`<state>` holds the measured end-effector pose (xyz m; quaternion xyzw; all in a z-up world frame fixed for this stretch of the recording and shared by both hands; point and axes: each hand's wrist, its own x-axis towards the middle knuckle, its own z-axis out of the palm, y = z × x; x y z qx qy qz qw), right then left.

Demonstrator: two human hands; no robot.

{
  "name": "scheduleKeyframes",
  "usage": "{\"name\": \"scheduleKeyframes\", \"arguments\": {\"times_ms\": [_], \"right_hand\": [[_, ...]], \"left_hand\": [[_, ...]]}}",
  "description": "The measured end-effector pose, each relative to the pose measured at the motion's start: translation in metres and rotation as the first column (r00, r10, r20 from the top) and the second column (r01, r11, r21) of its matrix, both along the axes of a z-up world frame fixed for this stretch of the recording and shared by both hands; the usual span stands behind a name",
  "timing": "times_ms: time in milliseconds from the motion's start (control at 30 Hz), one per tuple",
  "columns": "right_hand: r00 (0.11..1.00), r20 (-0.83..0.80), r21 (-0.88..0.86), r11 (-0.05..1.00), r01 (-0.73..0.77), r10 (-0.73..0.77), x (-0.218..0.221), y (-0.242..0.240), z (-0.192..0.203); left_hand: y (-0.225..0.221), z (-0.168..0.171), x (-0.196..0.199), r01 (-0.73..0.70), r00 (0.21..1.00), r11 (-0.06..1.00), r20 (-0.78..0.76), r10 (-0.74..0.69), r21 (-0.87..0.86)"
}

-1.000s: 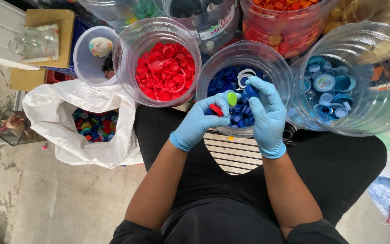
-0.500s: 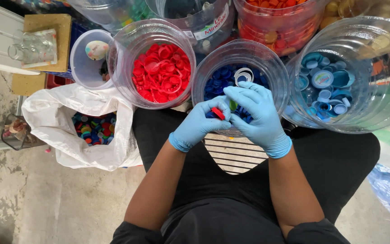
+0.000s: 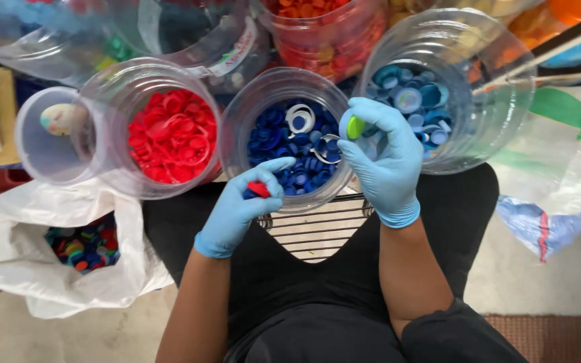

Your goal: The person sits on the floor and sorts plastic bottle caps by color. They pick caps from a white sack, separate them by hand, and place them into clear plastic containers filled with red, blue, and other colored caps.

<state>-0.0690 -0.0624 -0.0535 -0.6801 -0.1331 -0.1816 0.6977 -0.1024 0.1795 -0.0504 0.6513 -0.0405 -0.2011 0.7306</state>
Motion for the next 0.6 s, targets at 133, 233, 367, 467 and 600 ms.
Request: {"name": "scheduleKeyframes", "arguments": {"times_ms": [133,233,367,467,600], "right_hand": [[0.98,0.067,-0.099,0.976,0.196,-0.19,-0.001,-0.032,0.003],[0.962,0.065,-0.135,0.952,0.273,-0.267,-0.003,-0.037,0.014],[0.961,-0.003,-0.11,0.955,0.276,-0.278,-0.002,-0.039,0.012],[0.954,-0.063,-0.098,0.953,0.287,-0.294,-0.002,-0.048,0.014],[0.941,-0.073,-0.091,0.941,0.325,-0.331,0.002,-0.054,0.01]], "left_hand": [[0.004,-0.004,-0.006,-0.046,0.997,0.995,-0.064,0.04,-0.088],[0.005,-0.003,-0.004,-0.034,0.996,0.994,-0.081,0.026,-0.1],[0.006,-0.01,-0.003,-0.025,0.997,0.995,-0.08,0.017,-0.099],[0.003,0.0,-0.001,-0.031,0.996,0.995,-0.089,0.022,-0.097],[0.001,-0.001,-0.001,-0.043,0.994,0.992,-0.101,0.031,-0.12]]}}
